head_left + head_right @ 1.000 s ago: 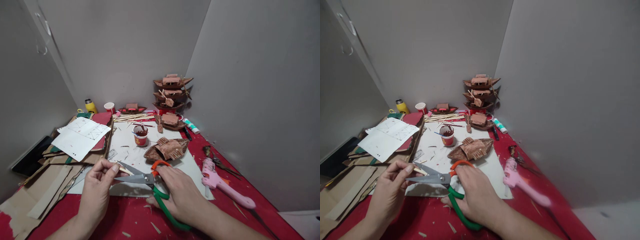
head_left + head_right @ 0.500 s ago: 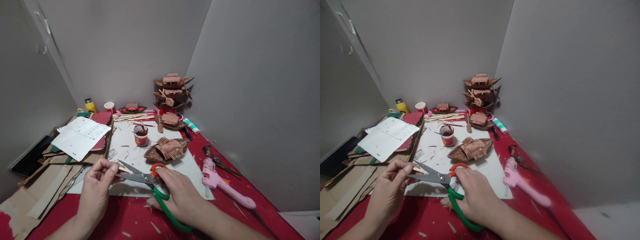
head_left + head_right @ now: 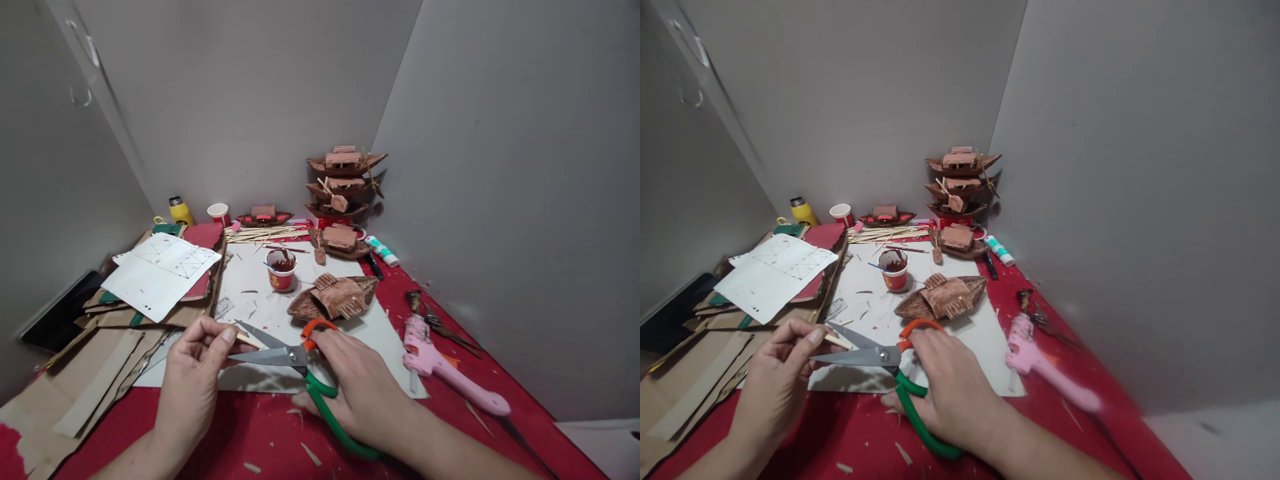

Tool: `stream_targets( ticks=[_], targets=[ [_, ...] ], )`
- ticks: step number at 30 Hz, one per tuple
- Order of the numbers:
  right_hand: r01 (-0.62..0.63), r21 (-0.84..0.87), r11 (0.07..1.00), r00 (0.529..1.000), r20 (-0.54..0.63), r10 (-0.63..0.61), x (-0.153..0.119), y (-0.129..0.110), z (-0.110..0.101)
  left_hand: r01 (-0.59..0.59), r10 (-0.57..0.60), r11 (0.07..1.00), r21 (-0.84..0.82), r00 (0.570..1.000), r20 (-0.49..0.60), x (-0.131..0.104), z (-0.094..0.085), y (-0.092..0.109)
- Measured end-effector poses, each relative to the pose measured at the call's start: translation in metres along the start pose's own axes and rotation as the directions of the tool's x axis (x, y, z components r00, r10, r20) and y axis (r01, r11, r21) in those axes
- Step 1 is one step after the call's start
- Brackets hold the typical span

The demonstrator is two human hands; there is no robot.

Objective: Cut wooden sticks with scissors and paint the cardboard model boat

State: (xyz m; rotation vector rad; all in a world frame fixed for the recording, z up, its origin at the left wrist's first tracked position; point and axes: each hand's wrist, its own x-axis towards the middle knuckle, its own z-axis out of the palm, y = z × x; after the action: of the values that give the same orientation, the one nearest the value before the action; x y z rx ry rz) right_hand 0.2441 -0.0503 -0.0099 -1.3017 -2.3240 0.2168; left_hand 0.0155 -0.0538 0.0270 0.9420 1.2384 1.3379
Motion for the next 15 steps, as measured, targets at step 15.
stream_targets(
  ticks=[15],
  targets=[
    [-0.041,0.059,0.997,0.998,0.042,0.038,0.0011,-0.0013,-0.0013,0.002,-0.002,1.0,-0.024,1.0,-0.017,-0.0017,0.0015,0.0011]
  ],
)
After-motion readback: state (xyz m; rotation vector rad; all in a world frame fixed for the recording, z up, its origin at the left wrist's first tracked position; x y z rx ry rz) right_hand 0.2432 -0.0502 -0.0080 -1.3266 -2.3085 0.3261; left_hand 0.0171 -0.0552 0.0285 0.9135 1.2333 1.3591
